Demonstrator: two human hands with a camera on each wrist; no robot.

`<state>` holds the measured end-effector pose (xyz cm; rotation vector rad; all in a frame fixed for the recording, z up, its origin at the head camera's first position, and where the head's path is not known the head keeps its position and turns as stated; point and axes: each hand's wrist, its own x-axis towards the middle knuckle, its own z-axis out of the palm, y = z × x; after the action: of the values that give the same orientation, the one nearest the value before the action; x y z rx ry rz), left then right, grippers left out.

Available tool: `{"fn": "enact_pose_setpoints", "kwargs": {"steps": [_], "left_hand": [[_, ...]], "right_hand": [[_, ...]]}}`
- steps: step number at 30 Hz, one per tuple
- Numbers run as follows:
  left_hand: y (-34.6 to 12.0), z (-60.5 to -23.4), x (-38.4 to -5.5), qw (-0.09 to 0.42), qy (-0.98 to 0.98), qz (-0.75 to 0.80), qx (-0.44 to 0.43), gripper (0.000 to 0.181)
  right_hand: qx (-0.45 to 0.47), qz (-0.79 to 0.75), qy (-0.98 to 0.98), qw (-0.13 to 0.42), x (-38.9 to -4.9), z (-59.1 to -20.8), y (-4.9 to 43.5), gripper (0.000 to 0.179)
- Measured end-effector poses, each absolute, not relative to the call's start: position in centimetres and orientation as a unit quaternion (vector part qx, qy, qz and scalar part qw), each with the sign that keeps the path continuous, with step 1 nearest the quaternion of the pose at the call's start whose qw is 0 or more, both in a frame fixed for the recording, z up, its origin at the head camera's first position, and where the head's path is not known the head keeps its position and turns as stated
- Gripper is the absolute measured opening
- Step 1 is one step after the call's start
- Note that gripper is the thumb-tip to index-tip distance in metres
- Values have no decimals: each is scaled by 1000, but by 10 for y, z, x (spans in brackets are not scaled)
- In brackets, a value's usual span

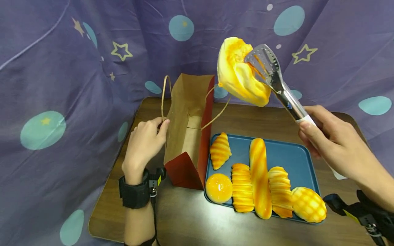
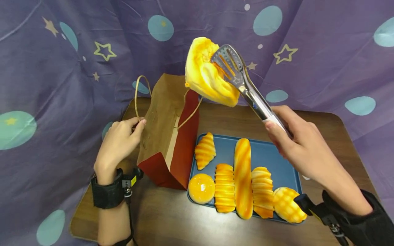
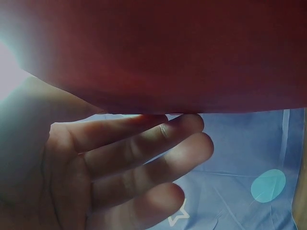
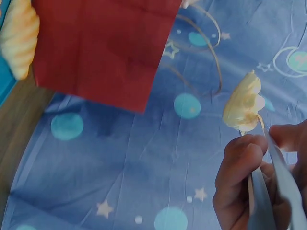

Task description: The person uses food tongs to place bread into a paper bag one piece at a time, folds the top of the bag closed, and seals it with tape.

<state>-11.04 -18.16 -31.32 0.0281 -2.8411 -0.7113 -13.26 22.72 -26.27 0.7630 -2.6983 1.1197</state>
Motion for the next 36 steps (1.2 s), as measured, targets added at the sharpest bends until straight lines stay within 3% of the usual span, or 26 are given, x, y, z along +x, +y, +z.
{"fn": "enact_pose_setpoints", "kwargs": {"steps": [10,21,27,36], "left_hand": [[-181,-312,-112,99,-964,-248,9,36],[-181,-314,-112,106,-962,-252,10,32],[-180,-312,-112,116,-960,-255,3,39],[-181,-314,-112,125,-960,-250,3,40]], "right_hand": [[343,436,-832,-16,-132,-267,192,22],[359,472,-798,-110,-131,-289,161,22],[340,541,-742,-204,-127,-299,152,19],[270,656,-615,-345,-121,-314,142,29]]}}
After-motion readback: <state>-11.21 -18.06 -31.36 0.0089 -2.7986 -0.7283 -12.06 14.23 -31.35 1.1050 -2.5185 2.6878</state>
